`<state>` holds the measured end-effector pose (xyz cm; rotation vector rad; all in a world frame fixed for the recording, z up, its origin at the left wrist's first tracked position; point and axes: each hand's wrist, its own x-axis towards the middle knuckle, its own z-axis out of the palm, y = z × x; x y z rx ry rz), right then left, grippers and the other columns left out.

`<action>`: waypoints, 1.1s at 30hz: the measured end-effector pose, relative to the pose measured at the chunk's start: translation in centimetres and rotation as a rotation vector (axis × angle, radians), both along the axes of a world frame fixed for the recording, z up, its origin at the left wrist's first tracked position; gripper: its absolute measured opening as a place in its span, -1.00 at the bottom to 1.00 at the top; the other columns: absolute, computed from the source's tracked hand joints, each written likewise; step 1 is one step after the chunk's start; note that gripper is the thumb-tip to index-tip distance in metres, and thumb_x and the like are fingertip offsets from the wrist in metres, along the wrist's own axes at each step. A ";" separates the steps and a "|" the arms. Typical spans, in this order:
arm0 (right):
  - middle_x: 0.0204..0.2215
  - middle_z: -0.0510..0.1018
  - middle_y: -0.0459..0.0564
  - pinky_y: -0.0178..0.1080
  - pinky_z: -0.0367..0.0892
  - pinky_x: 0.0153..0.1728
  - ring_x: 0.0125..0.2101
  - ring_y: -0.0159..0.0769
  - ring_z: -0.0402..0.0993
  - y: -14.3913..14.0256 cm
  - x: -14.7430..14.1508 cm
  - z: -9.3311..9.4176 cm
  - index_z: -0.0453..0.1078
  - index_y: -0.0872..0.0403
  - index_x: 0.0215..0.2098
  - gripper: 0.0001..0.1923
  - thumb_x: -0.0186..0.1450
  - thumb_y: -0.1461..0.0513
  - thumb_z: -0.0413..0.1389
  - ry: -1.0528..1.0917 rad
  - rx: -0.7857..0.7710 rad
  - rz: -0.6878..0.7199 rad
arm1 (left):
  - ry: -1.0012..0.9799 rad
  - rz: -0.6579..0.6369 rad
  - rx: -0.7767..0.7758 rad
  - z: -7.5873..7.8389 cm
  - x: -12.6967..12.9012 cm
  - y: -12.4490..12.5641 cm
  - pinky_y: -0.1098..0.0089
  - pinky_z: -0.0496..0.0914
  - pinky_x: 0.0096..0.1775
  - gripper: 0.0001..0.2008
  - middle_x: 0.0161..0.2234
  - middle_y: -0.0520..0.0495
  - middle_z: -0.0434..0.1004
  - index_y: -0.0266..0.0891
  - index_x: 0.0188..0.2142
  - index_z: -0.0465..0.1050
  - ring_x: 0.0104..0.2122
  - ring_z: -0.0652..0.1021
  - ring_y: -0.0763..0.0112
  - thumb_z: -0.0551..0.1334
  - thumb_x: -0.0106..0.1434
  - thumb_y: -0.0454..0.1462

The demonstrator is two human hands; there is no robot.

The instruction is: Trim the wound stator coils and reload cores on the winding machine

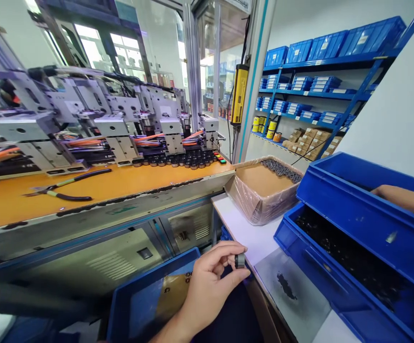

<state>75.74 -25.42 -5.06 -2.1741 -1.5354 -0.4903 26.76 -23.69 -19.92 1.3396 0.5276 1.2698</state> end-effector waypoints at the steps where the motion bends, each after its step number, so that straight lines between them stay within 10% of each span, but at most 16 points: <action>1: -0.66 0.57 0.04 -0.41 0.20 -0.57 -0.71 -0.48 0.45 0.2 0.0 0.7 0.51 0.29 -0.71 -0.65 0.11 0.18 0.29 0.003 -0.062 0.008 | -0.004 0.005 -0.004 0.0 -0.2 0.0 0.51 0.49 -0.29 -0.69 -0.23 -0.08 0.64 -0.12 -0.25 0.65 -0.34 0.59 0.45 0.45 0.00 -0.46; 4: -0.53 0.64 0.11 -0.34 0.27 -0.48 -0.58 -0.42 0.52 0.5 -2.0 2.0 0.60 0.26 -0.55 -0.74 0.17 0.20 0.25 -0.038 -0.136 -0.012 | 0.015 0.037 -0.016 0.3 -0.6 0.1 0.53 0.48 -0.31 -0.71 -0.23 -0.08 0.66 -0.14 -0.26 0.65 -0.36 0.58 0.47 0.44 0.00 -0.46; 8: -0.25 0.64 0.14 -0.25 0.38 -0.19 -0.24 -0.28 0.57 -0.7 -9.8 1.4 0.58 0.20 -0.23 -0.81 0.32 0.23 0.17 -0.229 0.165 0.153 | 0.084 0.063 -0.053 0.7 -0.5 0.3 0.50 0.51 -0.32 -0.74 -0.22 -0.12 0.69 -0.20 -0.27 0.65 -0.38 0.60 0.44 0.45 0.00 -0.42; 16: -0.35 0.49 0.02 -0.32 0.45 -0.34 -0.34 -0.34 0.47 -3.0 -27.0 -8.6 0.41 0.12 -0.16 -0.88 0.35 0.36 0.09 0.177 0.310 1.022 | 0.061 -0.031 -0.145 1.2 1.3 0.1 0.45 0.60 -0.26 -0.71 -0.26 -0.11 0.74 -0.20 -0.23 0.64 -0.37 0.70 0.33 0.44 -0.01 -0.43; 33: -0.35 0.56 0.02 -0.36 0.49 -0.29 -0.31 -0.39 0.52 -3.0 -27.2 -11.4 0.38 0.15 -0.18 -0.93 0.37 0.34 0.07 0.166 0.335 1.116 | 0.061 -0.068 -0.007 0.9 3.8 -0.7 0.52 0.59 -0.23 -0.60 -0.31 -0.02 0.74 -0.14 -0.22 0.65 -0.34 0.72 0.33 0.43 -0.05 -0.53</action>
